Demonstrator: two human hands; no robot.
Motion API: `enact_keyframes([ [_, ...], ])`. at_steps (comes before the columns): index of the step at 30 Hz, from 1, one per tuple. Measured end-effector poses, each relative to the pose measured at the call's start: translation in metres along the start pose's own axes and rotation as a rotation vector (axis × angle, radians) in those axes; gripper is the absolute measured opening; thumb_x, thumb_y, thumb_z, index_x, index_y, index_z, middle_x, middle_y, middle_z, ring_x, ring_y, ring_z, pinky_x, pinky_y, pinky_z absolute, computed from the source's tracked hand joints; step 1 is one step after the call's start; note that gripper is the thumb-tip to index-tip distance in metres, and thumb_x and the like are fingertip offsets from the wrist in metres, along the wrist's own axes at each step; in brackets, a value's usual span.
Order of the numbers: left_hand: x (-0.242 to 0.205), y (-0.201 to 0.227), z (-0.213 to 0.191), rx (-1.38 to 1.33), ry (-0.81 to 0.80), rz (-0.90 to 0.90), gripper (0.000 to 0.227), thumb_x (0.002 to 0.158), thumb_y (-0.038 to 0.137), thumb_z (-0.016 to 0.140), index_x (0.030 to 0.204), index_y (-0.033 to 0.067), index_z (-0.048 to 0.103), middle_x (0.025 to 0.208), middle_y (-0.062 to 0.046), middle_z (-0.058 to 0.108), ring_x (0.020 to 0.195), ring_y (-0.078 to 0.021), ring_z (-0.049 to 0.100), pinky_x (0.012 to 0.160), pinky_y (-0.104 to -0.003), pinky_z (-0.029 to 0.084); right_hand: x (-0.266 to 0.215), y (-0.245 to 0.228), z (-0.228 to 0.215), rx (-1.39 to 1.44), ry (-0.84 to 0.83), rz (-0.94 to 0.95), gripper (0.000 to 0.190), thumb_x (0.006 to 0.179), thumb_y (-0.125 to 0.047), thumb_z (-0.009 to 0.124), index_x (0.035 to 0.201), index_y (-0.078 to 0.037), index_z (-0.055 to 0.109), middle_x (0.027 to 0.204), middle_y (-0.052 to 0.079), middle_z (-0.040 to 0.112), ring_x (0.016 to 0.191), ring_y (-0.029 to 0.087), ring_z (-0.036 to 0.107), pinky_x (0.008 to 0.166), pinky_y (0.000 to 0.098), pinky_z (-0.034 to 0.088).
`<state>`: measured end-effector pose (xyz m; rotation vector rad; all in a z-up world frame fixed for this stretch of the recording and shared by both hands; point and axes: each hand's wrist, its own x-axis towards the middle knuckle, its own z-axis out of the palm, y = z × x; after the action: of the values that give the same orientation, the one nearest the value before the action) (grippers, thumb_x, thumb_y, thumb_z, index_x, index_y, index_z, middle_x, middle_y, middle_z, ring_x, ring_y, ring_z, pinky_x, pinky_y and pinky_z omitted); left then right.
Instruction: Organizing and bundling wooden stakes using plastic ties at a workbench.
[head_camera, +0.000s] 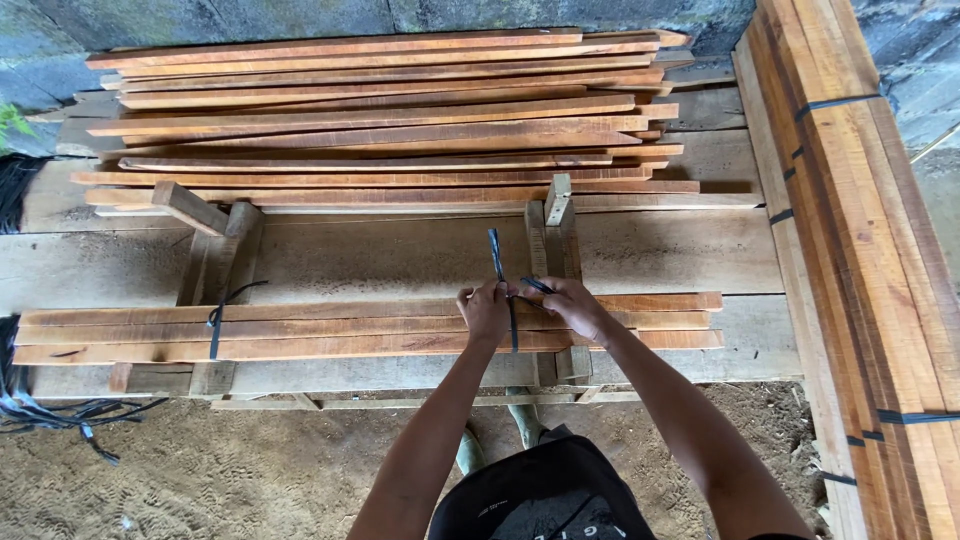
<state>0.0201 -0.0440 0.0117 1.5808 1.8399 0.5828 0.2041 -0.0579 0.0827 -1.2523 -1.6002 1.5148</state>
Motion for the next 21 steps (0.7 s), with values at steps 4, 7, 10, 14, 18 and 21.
enact_keyframes([
  [4,-0.001,0.001,-0.004,-0.024,-0.023,0.007,0.038,0.11,0.038,0.042,0.091,0.0193,0.069,0.091,-0.005,0.077,0.105,-0.0161,0.07,0.113,-0.04,0.021,0.015,0.051,-0.001,0.346,0.084,0.0,0.033,0.082,-0.028,0.054,0.101,-0.003,0.065,0.074,0.004,0.053,0.07,0.013,0.058,0.058,0.0217,0.042],
  [7,0.0,0.0,-0.007,0.028,-0.092,0.056,0.038,0.108,0.044,0.044,0.093,0.0218,0.071,0.096,-0.003,0.077,0.112,-0.0158,0.067,0.112,-0.04,0.021,0.021,0.082,-0.005,0.375,0.14,0.027,0.022,0.087,-0.02,0.048,0.095,-0.006,0.063,0.077,0.003,0.051,0.067,0.012,0.052,0.059,0.0228,0.044],
  [10,0.004,-0.008,-0.004,0.083,-0.144,0.108,0.039,0.108,0.05,0.043,0.093,0.0245,0.069,0.094,0.001,0.075,0.115,-0.0126,0.063,0.112,-0.043,0.02,0.023,0.075,-0.008,0.319,0.17,0.099,0.014,0.09,-0.021,0.052,0.092,-0.008,0.059,0.076,0.003,0.047,0.071,0.016,0.053,0.068,0.0282,0.049],
  [14,0.01,-0.023,0.001,0.043,-0.181,0.166,0.034,0.106,0.052,0.048,0.112,0.0267,0.07,0.099,0.001,0.075,0.117,-0.0159,0.062,0.112,-0.047,0.02,0.026,0.031,-0.012,0.14,0.093,-0.078,0.018,0.099,-0.017,0.048,0.086,-0.009,0.057,0.068,0.002,0.043,0.068,0.018,0.053,0.067,0.0311,0.044],
  [18,0.008,-0.024,-0.004,-0.051,-0.151,0.22,0.039,0.099,0.054,0.059,0.106,0.0165,0.067,0.095,-0.011,0.074,0.11,-0.0282,0.066,0.114,-0.054,0.023,0.021,-0.042,-0.007,-0.106,-0.006,-0.131,0.026,0.108,-0.017,0.043,0.089,-0.005,0.058,0.068,0.012,0.057,0.076,0.026,0.064,0.078,0.043,0.051],
  [21,0.022,-0.052,0.014,-0.106,-0.141,0.284,0.03,0.103,0.053,0.056,0.118,0.0283,0.05,0.093,0.001,0.075,0.104,-0.0221,0.069,0.113,-0.054,0.025,0.04,-0.052,0.001,-0.255,-0.084,-0.06,0.046,0.115,-0.022,0.036,0.144,0.013,0.041,0.103,0.032,0.069,0.107,0.046,0.069,0.095,0.062,0.052],
])
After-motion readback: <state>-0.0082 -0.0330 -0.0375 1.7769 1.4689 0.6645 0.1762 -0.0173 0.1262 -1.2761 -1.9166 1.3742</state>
